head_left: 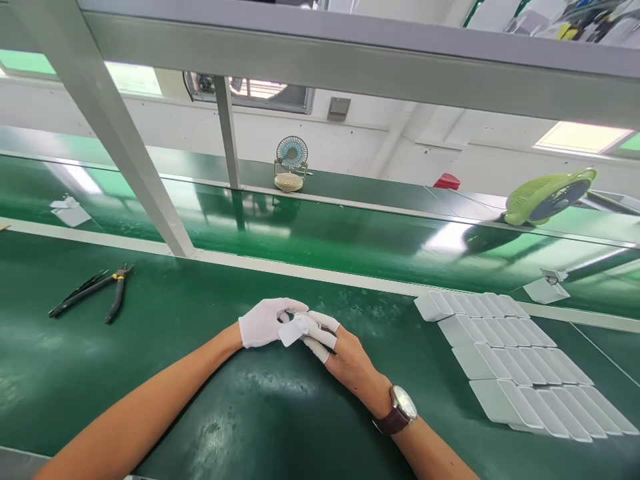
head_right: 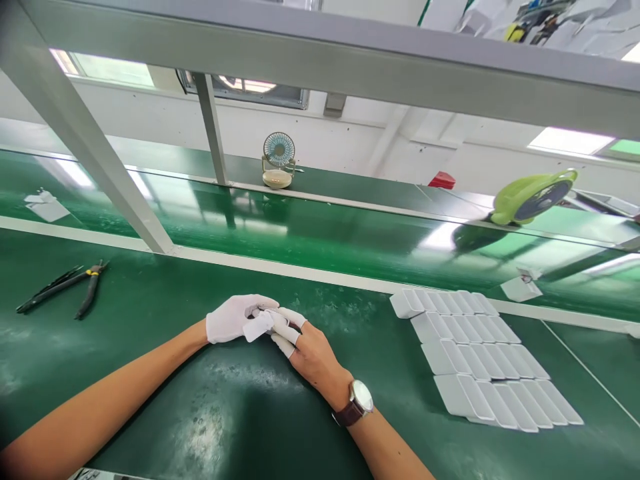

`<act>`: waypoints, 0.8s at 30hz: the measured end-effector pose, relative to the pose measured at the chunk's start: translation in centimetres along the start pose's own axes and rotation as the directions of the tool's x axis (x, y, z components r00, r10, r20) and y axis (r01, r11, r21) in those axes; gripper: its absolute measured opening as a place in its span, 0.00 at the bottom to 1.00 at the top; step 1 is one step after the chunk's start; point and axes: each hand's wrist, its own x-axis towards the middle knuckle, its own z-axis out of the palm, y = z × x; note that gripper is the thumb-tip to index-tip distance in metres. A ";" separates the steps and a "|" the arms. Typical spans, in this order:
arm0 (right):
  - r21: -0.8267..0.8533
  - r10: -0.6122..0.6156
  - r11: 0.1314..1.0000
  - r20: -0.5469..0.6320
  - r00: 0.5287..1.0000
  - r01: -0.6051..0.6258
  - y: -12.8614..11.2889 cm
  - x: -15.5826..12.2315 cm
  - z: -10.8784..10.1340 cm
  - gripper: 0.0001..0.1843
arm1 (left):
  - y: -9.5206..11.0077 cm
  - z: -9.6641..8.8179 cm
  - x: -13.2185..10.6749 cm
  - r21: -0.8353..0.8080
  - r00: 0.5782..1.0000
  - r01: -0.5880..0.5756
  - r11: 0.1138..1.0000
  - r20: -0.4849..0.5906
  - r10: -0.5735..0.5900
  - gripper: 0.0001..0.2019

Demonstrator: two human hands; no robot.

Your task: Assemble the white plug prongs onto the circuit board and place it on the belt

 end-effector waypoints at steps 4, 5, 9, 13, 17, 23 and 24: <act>-0.033 -0.022 0.999 -0.105 0.994 0.018 -0.4 0.5 -0.3 0.23 | 0.3 -0.4 -0.3 -0.007 0.997 -0.073 0.997 0.000 0.073 0.22; -0.029 -0.023 0.999 -0.163 0.986 0.019 -0.5 0.8 -0.6 0.23 | 0.4 -0.6 -0.3 0.010 0.996 -0.090 0.996 0.008 0.090 0.23; -0.016 -0.031 1.000 -0.354 0.935 0.027 -0.6 1.7 -1.7 0.26 | 0.6 -0.5 -0.5 0.068 0.997 -0.057 0.996 -0.051 0.061 0.38; -0.033 -0.018 0.999 -0.159 0.987 0.013 0.0 1.1 -1.0 0.24 | 0.5 0.2 -0.7 0.020 0.994 -0.039 0.999 -0.105 0.041 0.47; -0.016 0.012 1.000 -0.048 0.999 -0.012 0.6 0.0 0.3 0.25 | 0.3 0.5 -0.8 -0.005 0.995 -0.073 0.997 -0.068 0.073 0.47; -0.050 0.023 0.998 -0.114 0.993 -0.029 0.2 0.3 -0.2 0.25 | 0.1 0.2 -0.7 0.032 0.991 -0.111 0.993 -0.070 0.113 0.43; -0.052 0.021 0.998 -0.142 0.990 -0.029 0.1 0.4 -0.5 0.25 | 0.0 0.2 -0.7 0.032 0.990 -0.118 0.993 -0.076 0.120 0.43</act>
